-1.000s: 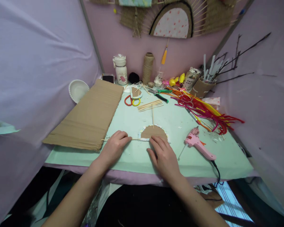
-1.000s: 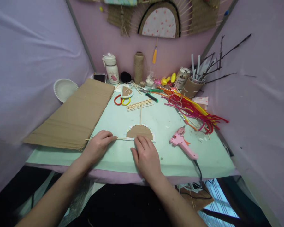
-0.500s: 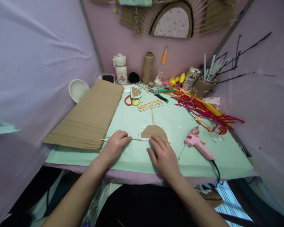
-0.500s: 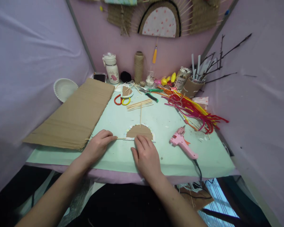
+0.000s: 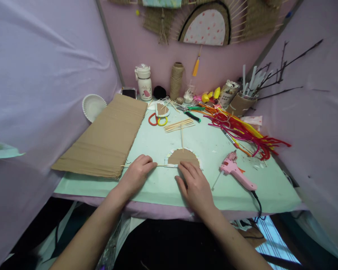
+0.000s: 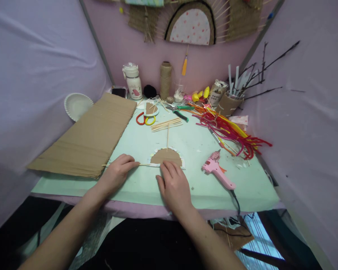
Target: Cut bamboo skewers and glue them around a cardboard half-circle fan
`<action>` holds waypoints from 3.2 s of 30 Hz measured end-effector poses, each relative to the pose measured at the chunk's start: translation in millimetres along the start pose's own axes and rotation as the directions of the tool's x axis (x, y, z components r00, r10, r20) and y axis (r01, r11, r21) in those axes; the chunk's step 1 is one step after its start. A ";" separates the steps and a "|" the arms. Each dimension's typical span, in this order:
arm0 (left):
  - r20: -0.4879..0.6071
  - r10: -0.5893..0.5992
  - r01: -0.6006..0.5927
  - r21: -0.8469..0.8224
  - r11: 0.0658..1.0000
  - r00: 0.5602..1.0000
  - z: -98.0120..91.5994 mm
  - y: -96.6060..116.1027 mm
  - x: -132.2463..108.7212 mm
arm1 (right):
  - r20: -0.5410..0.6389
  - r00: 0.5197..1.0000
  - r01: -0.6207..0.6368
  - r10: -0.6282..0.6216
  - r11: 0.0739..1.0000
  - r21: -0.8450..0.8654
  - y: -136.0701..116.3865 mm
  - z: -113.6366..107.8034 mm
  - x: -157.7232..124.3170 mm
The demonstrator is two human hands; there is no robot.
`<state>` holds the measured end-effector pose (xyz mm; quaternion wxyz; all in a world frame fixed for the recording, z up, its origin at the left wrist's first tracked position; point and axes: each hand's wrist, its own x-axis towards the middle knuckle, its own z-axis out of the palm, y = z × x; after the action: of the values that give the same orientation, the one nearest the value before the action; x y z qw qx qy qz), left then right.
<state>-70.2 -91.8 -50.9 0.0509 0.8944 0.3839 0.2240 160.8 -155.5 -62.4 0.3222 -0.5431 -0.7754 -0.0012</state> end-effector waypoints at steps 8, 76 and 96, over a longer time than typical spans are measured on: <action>0.021 -0.038 0.035 0.141 0.989 0.999 -2.8 5.0 0.5 | -0.010 1.000 0.008 -0.008 1.000 -0.002 0.3 -0.1 1.4; 0.052 -0.059 0.065 -0.119 0.991 0.997 -4.8 9.2 5.4 | -0.002 1.000 -0.011 0.012 1.000 0.016 -0.5 -1.1 2.3; 0.048 -0.040 0.045 -0.105 0.993 0.998 -5.0 10.0 6.9 | -0.001 1.000 0.001 -0.001 1.000 0.007 0.1 -0.6 1.9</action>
<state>-61.6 -94.4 -41.2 0.1116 0.8869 0.3892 0.2224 160.9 -154.1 -61.0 0.3245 -0.5417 -0.7754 0.0012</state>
